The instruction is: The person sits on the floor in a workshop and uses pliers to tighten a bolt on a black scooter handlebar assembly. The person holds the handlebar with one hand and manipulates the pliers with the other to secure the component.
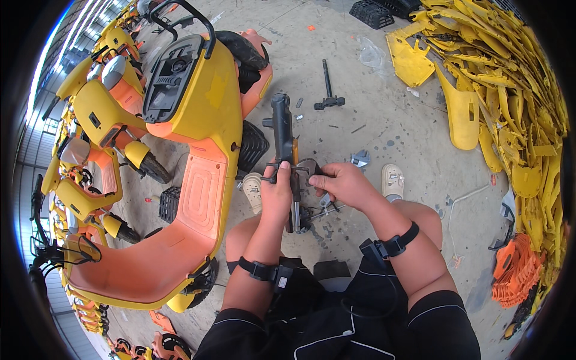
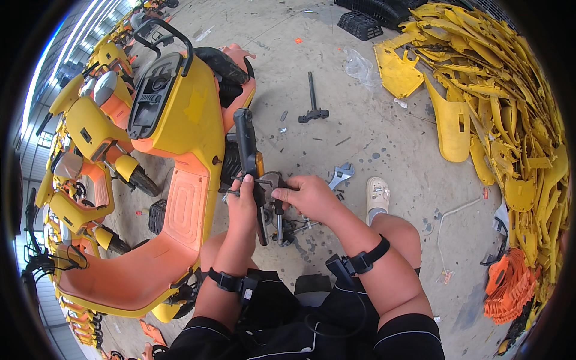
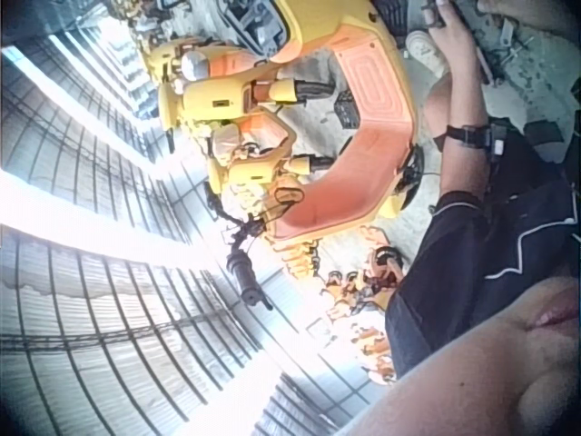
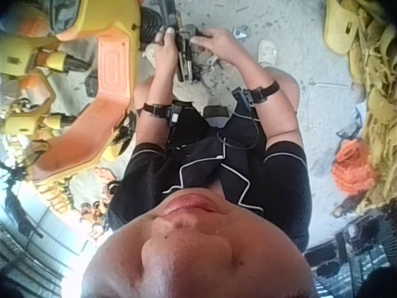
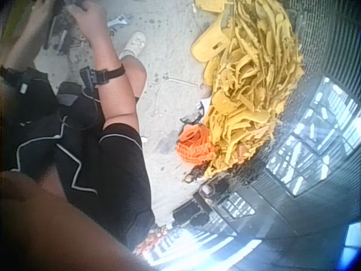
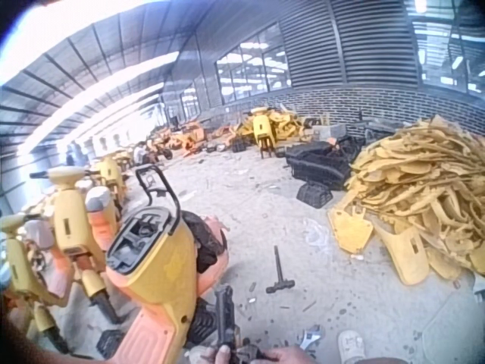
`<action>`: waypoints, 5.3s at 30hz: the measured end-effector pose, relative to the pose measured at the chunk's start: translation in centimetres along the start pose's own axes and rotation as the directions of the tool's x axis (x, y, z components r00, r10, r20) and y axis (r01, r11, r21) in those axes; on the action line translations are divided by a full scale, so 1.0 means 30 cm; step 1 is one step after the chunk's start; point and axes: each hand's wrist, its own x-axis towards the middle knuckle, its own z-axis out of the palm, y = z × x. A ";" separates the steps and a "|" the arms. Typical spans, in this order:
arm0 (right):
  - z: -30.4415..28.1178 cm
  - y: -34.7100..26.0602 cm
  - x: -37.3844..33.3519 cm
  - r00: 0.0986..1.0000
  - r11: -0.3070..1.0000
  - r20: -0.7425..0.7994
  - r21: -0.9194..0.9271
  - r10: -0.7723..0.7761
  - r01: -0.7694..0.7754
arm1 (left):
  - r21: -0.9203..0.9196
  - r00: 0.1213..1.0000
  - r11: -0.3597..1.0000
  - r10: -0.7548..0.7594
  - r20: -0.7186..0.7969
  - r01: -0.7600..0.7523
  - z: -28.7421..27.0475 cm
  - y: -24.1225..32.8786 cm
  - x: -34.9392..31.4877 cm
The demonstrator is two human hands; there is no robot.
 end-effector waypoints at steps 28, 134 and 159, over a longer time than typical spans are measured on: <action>0.137 0.031 0.002 0.859 0.602 -0.264 -0.796 -0.439 0.062 | 0.283 0.995 0.955 0.074 0.062 -0.089 -0.011 -0.120 0.028; 0.048 0.021 -0.009 0.997 0.688 0.065 -0.726 0.049 0.014 | 0.473 0.987 0.876 0.021 0.161 -0.096 -0.006 -0.168 0.047; 0.025 -0.008 -0.013 0.984 0.646 0.029 -0.758 0.176 -0.093 | 0.503 0.996 0.861 0.043 0.073 -0.074 -0.010 -0.131 0.030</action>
